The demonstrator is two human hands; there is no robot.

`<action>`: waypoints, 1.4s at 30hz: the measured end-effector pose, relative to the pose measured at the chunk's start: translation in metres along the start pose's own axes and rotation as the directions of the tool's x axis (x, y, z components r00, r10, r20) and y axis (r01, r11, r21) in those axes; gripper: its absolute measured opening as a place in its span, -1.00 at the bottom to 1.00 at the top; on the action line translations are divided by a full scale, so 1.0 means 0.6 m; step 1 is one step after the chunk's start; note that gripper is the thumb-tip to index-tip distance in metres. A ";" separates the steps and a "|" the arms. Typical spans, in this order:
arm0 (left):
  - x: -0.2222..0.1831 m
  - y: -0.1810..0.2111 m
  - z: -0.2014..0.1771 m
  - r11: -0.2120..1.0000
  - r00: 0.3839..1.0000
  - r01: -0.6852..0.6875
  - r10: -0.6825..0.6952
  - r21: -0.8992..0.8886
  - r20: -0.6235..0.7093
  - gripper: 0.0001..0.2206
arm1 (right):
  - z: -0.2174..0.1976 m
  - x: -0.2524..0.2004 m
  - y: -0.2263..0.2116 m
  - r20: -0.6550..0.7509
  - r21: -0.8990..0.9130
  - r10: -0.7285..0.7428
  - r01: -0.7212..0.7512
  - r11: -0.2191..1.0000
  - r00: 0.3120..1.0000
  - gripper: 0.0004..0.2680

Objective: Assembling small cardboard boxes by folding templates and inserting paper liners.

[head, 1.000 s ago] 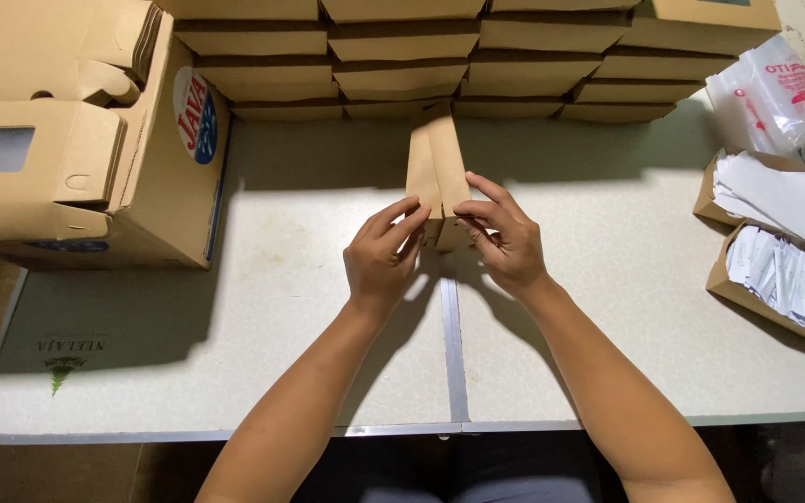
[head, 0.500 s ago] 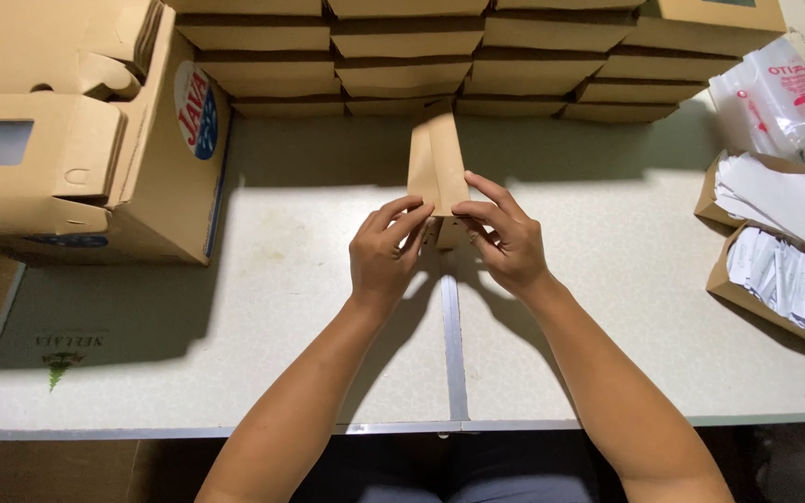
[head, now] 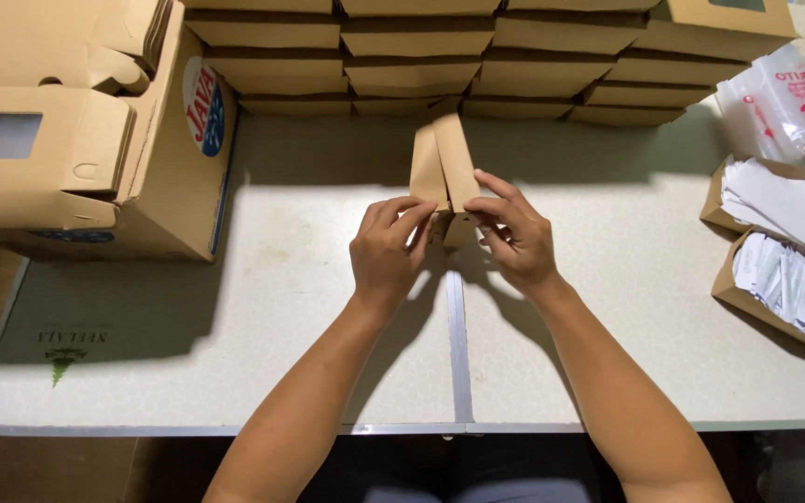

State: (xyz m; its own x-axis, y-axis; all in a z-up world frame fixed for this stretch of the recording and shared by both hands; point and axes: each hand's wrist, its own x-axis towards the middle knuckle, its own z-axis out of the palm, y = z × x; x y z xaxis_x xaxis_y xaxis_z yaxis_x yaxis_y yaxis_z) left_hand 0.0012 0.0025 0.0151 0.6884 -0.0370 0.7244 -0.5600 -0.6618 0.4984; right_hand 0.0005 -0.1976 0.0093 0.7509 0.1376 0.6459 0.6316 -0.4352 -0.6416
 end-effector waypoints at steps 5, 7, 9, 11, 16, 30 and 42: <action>-0.009 -0.001 0.012 0.993 1.000 0.008 -0.010 -0.121 -0.010 -0.87 | 0.012 -0.004 -0.014 0.005 -0.019 -0.030 0.030 0.999 1.000 -0.85; -0.009 -0.001 0.012 0.962 0.998 0.058 -0.063 -0.265 -0.012 -0.80 | 0.012 -0.001 -0.014 0.002 -0.025 -0.036 0.036 0.999 0.999 -0.84; -0.007 0.006 0.002 0.908 0.993 0.105 -0.116 -0.405 -0.002 -0.73 | 0.012 -0.001 -0.016 -0.003 -0.033 -0.040 0.040 0.999 0.999 -0.84; -0.002 0.020 -0.014 0.784 0.923 0.384 -0.333 -0.488 0.191 -0.79 | 0.010 0.000 -0.020 0.003 0.006 0.041 -0.041 0.999 0.999 -0.78; 0.001 0.023 0.001 0.369 0.700 0.678 -0.589 -0.636 0.405 -0.52 | 0.026 -0.001 -0.038 0.031 0.077 0.170 -0.172 0.982 0.985 -0.71; 0.016 0.010 -0.005 -0.167 0.329 0.834 -0.615 -0.526 0.717 -0.14 | 0.013 -0.012 -0.025 0.035 -0.121 -0.036 0.040 0.992 0.999 -0.89; -0.001 -0.002 0.016 0.091 0.697 0.701 -0.298 -0.708 0.652 -0.27 | -0.068 0.039 -0.037 0.014 0.720 0.681 -0.480 0.501 0.732 -0.44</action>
State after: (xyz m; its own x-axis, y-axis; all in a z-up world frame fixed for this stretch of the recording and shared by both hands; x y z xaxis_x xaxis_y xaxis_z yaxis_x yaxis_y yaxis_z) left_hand 0.0060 -0.0040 0.0093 0.9473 -0.3171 0.0460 0.1054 0.4441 0.8898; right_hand -0.0038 -0.2210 0.0558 0.9826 -0.1834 0.0300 0.0948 0.3563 -0.9295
